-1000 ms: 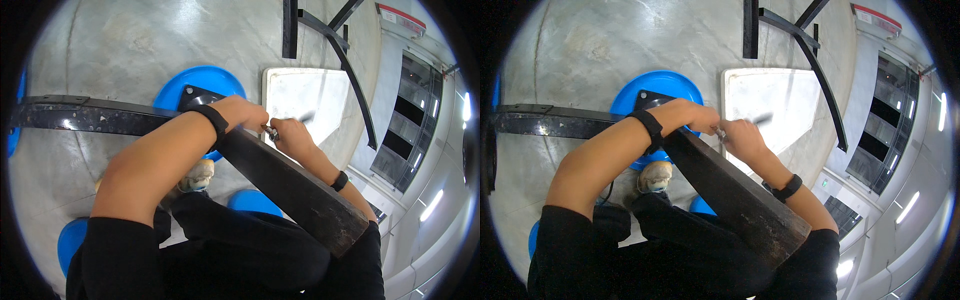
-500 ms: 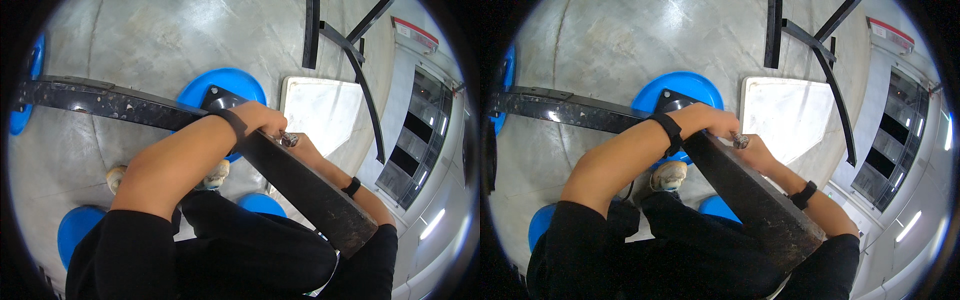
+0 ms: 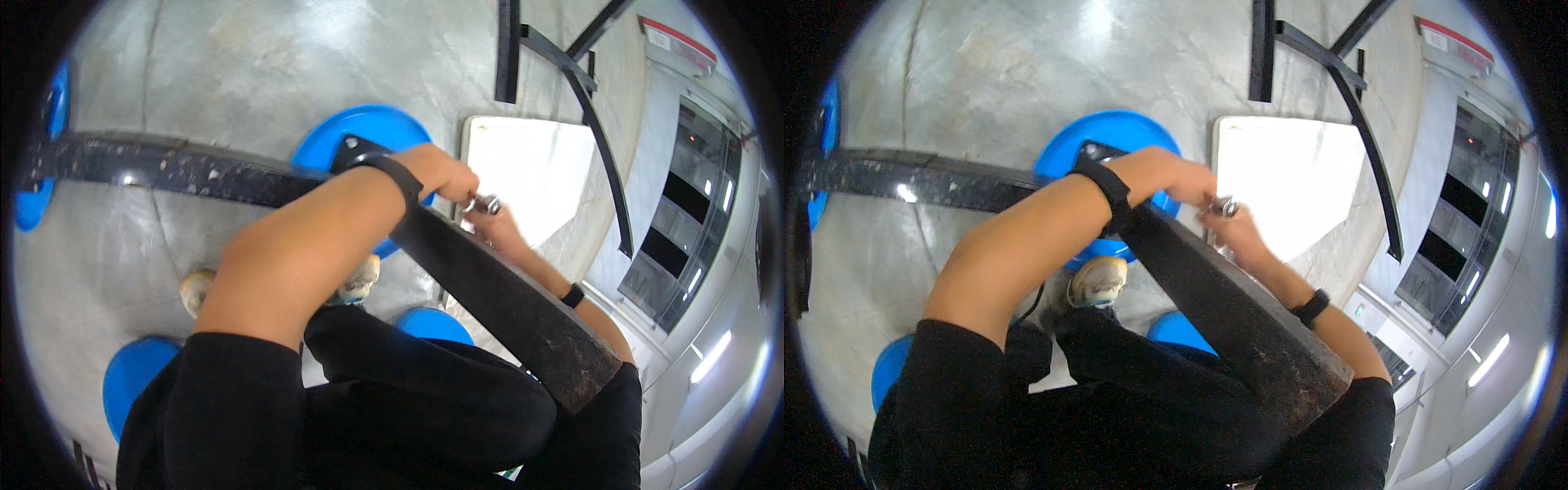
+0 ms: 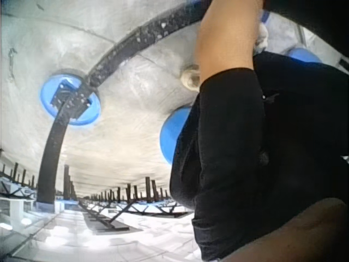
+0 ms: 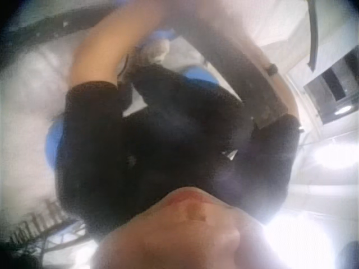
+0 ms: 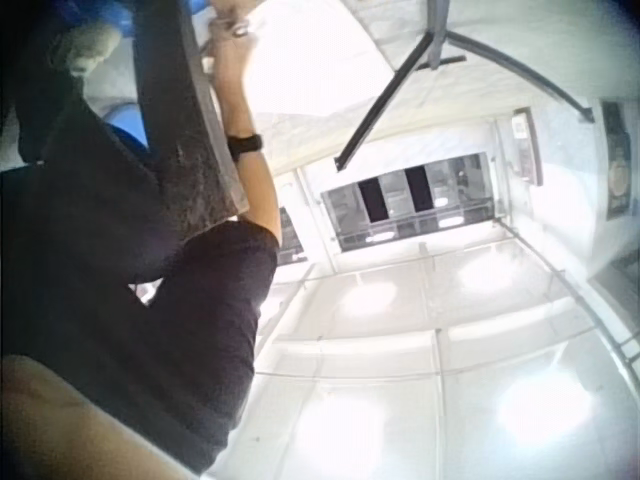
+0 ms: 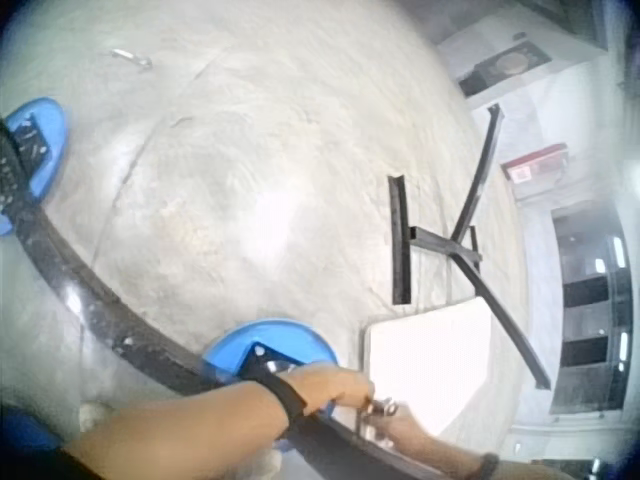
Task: The person assembles a table by placing a metal support over the base and tightening a bolt using a socket wrench.
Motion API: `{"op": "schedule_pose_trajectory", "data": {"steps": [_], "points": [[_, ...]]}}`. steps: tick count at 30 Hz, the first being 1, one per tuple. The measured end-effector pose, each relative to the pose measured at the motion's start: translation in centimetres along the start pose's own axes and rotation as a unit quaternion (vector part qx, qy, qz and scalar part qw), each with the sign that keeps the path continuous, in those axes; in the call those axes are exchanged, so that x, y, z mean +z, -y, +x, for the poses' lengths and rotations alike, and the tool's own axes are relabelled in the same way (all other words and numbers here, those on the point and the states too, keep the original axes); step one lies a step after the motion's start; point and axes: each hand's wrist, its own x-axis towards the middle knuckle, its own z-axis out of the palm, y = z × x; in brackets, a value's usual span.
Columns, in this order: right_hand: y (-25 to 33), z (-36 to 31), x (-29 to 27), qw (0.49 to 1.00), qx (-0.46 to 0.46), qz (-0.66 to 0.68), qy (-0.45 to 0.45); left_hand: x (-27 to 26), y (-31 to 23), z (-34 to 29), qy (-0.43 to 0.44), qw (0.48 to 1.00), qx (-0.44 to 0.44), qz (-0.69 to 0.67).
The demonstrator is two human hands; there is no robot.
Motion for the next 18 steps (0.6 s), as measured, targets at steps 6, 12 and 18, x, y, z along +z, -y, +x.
{"op": "schedule_pose_trajectory", "data": {"steps": [6,12,18], "points": [[0.4,-0.2,0.3,0.916,-0.247,-0.315,0.011,-1.7,-3.1,-3.3,0.111,0.991,-0.06,0.054],[5.0,0.8,-3.9,0.607,-0.554,-0.565,-0.076,-2.5,-2.9,-2.5,0.075,0.995,-0.047,0.048],[-0.8,-0.7,-0.9,0.943,-0.179,-0.275,-0.059,-2.5,-3.7,-3.1,0.07,0.995,-0.047,0.045]]}}
